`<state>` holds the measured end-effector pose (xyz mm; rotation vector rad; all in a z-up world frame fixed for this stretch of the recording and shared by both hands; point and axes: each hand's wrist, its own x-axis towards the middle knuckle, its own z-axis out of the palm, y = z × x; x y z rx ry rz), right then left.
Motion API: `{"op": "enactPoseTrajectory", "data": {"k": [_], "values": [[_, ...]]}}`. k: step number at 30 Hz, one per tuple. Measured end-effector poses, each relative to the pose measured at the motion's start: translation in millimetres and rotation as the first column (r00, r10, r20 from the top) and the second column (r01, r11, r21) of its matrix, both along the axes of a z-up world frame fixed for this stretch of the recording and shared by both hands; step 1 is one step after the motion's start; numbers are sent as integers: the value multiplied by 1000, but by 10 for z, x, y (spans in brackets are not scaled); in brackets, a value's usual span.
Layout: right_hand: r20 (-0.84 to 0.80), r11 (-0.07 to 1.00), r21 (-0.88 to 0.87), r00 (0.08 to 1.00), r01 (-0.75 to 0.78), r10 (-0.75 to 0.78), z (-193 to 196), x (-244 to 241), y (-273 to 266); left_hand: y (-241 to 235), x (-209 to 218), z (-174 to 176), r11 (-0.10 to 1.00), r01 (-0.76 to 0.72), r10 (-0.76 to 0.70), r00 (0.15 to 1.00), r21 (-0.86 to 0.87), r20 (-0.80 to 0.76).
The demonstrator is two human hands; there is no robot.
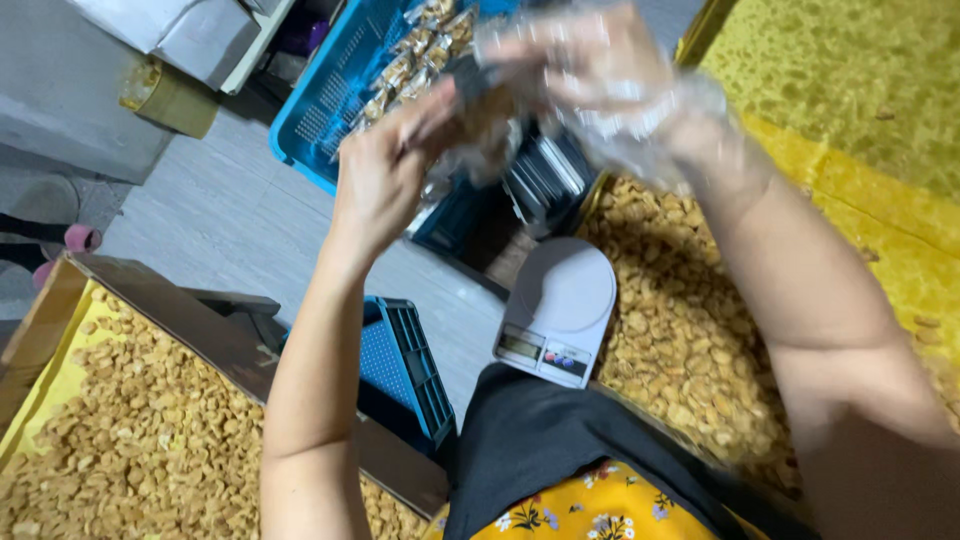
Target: The person fills small plastic bags with food pieces from a large tray, weighing each bag on a digital scale and then placing the filled bags into a blue crate.
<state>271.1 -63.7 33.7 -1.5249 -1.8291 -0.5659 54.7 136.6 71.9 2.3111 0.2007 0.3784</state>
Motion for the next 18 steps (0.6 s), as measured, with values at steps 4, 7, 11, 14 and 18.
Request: {"op": "enactPoseTrajectory", "data": {"k": [4,7,11,14,18], "values": [[-508,883,-435,761,178,-404,-227,856,632,426,1014,-384,998,-33,14,955,60,295],[-708,911,-385,586,147,-394,-726,1280,1130,811,1796,-1090,982,-95,20,913,165,407],[-921,970,-237,305,51,-241,-1327,1592,1595,1098,2373,-2159,996,-82,86,983,-29,160],[-755,845,-470,381,253,-534,-1705,1681,1702,1205,2426,-2661,997,-44,35,991,68,128],[-563,744,-626,525,232,-638,-2075,1739,1798,1212,2387,-2909,981,-28,39,998,194,-50]]}}
